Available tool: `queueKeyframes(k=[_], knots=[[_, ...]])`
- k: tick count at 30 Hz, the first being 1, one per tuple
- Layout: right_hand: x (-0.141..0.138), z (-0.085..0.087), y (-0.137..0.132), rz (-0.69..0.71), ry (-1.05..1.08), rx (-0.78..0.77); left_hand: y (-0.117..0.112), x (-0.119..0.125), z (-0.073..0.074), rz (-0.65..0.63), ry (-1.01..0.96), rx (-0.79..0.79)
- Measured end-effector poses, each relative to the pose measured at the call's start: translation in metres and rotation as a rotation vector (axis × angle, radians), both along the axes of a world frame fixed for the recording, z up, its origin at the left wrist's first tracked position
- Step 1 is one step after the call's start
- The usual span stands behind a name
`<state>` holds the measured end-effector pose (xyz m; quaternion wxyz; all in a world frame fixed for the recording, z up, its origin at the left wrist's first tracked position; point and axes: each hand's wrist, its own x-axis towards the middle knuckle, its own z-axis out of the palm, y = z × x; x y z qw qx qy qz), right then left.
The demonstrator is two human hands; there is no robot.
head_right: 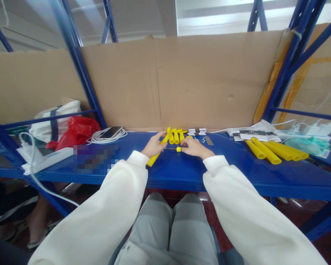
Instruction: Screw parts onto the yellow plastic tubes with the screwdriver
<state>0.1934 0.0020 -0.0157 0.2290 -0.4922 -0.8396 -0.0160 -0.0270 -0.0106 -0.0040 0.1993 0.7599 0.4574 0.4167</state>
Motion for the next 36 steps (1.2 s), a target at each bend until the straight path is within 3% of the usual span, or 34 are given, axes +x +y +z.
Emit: queueKeyframes(k=[6, 23, 30, 33, 36], knots=[[-0.007, 0.002, 0.004, 0.087, 0.186, 0.209, 0.002, 0.011, -0.002, -0.095, 0.093, 0.169], [-0.007, 0.006, -0.002, 0.083, 0.216, 0.226, 0.001, 0.02, -0.004, -0.109, 0.245, 0.208], [-0.009, 0.005, -0.003, 0.085, 0.238, 0.219, 0.004, 0.02, -0.005, -0.107, 0.176, 0.195], [-0.004, 0.004, 0.002, 0.042, 0.246, 0.208, 0.006, 0.017, -0.006, -0.08, 0.077, 0.154], [0.015, 0.005, 0.012, -0.133, 0.257, 0.193, 0.01, 0.012, -0.008, -0.047, -0.039, 0.047]])
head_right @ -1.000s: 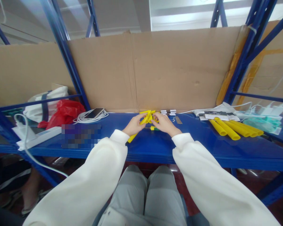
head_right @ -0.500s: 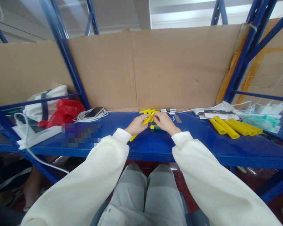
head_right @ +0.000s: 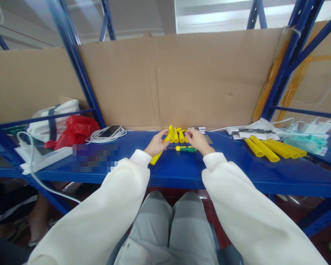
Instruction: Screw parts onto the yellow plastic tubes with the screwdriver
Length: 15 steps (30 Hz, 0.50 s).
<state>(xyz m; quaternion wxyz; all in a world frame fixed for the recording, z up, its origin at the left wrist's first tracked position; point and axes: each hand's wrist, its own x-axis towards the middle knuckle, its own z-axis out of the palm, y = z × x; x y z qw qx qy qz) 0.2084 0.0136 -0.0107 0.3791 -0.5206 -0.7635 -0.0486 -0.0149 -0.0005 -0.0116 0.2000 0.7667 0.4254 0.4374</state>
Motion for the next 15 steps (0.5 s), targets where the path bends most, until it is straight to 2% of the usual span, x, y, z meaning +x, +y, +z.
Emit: queueKeyframes(k=[3, 5, 9, 15], knots=[[0.028, 0.0, 0.008, -0.25, -0.038, -0.088, 0.003, -0.004, -0.002, 0.035, -0.084, -0.091], [0.045, 0.0, 0.01, -0.366, -0.097, -0.181, 0.005, -0.005, -0.003, 0.049, -0.117, -0.107], [0.058, -0.002, 0.007, -0.449, -0.204, -0.324, 0.005, -0.007, -0.003, 0.044, -0.134, -0.119], [0.047, 0.001, 0.0, -0.527, -0.324, -0.432, 0.004, -0.005, -0.002, 0.025, -0.161, -0.111]])
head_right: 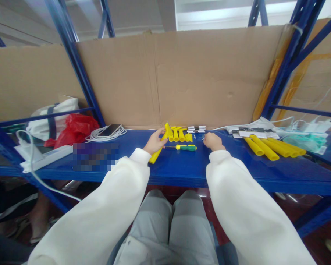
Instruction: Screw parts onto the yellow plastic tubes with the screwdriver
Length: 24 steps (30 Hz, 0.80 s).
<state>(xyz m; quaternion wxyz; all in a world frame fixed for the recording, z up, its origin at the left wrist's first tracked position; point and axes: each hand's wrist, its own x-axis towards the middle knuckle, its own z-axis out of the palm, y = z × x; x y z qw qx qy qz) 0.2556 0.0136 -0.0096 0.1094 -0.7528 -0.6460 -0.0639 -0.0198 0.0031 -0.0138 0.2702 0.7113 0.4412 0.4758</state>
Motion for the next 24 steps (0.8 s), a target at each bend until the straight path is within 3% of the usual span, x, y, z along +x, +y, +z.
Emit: queueKeyframes(k=[4, 12, 19, 24], knots=[[-0.006, 0.001, -0.003, -0.016, -0.047, -0.075, -0.002, 0.001, 0.0, -0.008, -0.016, 0.012], [-0.008, -0.001, -0.003, -0.005, -0.051, -0.077, -0.005, 0.014, 0.005, -0.057, -0.063, 0.005], [-0.006, -0.001, -0.002, -0.029, 0.041, -0.026, -0.008, 0.064, 0.019, -0.149, -0.272, -0.12], [-0.001, -0.003, 0.001, -0.116, 0.198, 0.182, -0.005, 0.109, 0.017, -0.124, -0.444, -0.363]])
